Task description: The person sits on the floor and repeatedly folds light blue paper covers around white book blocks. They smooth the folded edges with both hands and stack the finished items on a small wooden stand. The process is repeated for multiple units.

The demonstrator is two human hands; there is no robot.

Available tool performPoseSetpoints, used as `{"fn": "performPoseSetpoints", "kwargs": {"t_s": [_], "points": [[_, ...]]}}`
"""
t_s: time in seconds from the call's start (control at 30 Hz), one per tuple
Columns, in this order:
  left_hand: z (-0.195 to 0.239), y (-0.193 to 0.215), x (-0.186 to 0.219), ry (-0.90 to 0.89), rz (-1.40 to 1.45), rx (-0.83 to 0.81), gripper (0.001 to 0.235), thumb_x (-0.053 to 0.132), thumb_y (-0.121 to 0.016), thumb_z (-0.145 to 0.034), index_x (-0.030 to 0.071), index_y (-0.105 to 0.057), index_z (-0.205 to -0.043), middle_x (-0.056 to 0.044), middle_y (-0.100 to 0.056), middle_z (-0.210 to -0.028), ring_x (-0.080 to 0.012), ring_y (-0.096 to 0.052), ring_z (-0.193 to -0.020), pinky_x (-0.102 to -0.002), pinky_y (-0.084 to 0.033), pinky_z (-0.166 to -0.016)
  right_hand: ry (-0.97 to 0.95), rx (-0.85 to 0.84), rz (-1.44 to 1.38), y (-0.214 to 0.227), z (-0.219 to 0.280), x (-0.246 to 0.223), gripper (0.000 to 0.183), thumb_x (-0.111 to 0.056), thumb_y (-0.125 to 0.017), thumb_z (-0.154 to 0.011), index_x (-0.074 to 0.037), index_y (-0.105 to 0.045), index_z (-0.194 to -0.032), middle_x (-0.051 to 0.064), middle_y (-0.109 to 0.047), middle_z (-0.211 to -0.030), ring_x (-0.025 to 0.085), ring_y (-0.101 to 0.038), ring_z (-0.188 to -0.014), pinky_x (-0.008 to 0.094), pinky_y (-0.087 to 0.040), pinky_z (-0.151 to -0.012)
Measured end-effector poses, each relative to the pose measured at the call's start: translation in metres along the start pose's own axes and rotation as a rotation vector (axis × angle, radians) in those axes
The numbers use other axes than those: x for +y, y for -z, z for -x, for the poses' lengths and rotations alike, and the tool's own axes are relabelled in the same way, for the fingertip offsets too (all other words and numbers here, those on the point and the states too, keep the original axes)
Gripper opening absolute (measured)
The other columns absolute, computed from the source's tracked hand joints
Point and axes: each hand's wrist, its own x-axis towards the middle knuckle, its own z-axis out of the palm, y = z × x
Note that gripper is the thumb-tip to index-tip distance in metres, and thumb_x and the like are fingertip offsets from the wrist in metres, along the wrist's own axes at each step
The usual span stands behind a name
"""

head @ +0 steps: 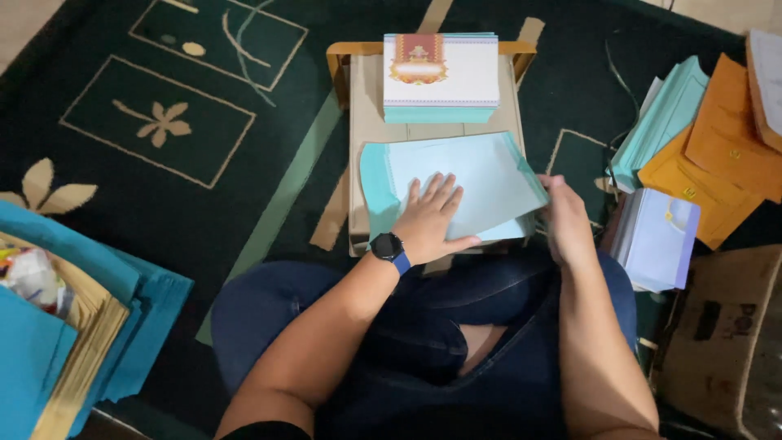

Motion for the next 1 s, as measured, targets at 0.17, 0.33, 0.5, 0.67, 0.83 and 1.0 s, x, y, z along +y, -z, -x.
{"fn": "performPoseSetpoints", "kwargs": {"t_s": [0.17, 0.33, 0.5, 0.67, 0.83, 1.0], "points": [[-0.005, -0.010, -0.008, -0.042, 0.053, 0.074, 0.097, 0.076, -0.032, -0.097, 0.000, -0.034, -0.157, -0.021, -0.019, -0.169, -0.0372, -0.012, -0.158, -0.065, -0.001, -0.124, -0.129, -0.288, -0.450, -0.016, -0.004, 0.036, 0.095, -0.077, -0.022, -0.097, -0.004, -0.048, -0.152, 0.018, -0.061, -0.136, 0.033, -0.064, -0.121, 0.043, -0.055, -0.096], [0.002, -0.006, -0.013, -0.034, 0.571, 0.517, 0.069, 0.043, -0.031, -0.113, -0.008, -0.022, -0.158, -0.035, -0.027, -0.161, -0.0482, -0.028, -0.150, -0.060, -0.021, -0.125, 0.166, -0.566, 0.166, -0.046, 0.020, -0.005, 0.073, -0.053, -0.018, -0.109, -0.004, -0.052, -0.152, 0.023, -0.046, -0.157, 0.043, -0.035, -0.146, 0.050, -0.033, -0.118], [0.002, 0.016, -0.028, 0.050, 0.043, 0.606, 0.056, 0.027, -0.046, -0.108, 0.009, -0.036, -0.160, -0.023, -0.028, -0.166, -0.0452, -0.019, -0.155, -0.066, -0.020, -0.122, 0.459, -0.459, 0.841, -0.063, 0.033, -0.011, 0.040, -0.014, -0.052, -0.103, 0.001, -0.061, -0.139, 0.022, -0.058, -0.146, 0.042, -0.046, -0.142, 0.048, -0.039, -0.116], [-0.021, -0.031, -0.055, 0.184, -0.107, 0.388, 0.066, 0.035, -0.046, -0.103, 0.015, -0.026, -0.163, -0.021, -0.022, -0.167, -0.0421, -0.016, -0.155, -0.063, -0.010, -0.123, 0.515, -0.487, 1.009, -0.077, 0.026, -0.012, 0.047, -0.007, -0.048, -0.103, -0.001, -0.050, -0.149, 0.024, -0.048, -0.154, 0.042, -0.040, -0.146, 0.049, -0.032, -0.121], [-0.015, -0.024, -0.047, 0.246, -0.090, 0.195, 0.061, 0.042, -0.028, -0.108, 0.020, -0.020, -0.165, -0.015, -0.006, -0.172, -0.0348, 0.000, -0.159, -0.056, 0.006, -0.127, 0.490, -0.534, 1.085, -0.088, -0.030, 0.005, 0.053, -0.008, -0.039, -0.106, -0.004, -0.039, -0.159, 0.020, -0.037, -0.163, 0.037, -0.030, -0.152, 0.048, -0.021, -0.126], [-0.018, -0.030, -0.046, 0.288, -0.111, 0.267, 0.060, 0.043, -0.029, -0.109, 0.023, -0.021, -0.165, -0.012, -0.011, -0.172, -0.0318, -0.004, -0.159, -0.053, 0.005, -0.127, 0.493, -0.588, 1.080, -0.092, -0.062, 0.001, 0.054, -0.013, -0.040, -0.109, -0.007, -0.034, -0.162, 0.015, -0.032, -0.167, 0.035, -0.023, -0.156, 0.052, -0.014, -0.127]]}}
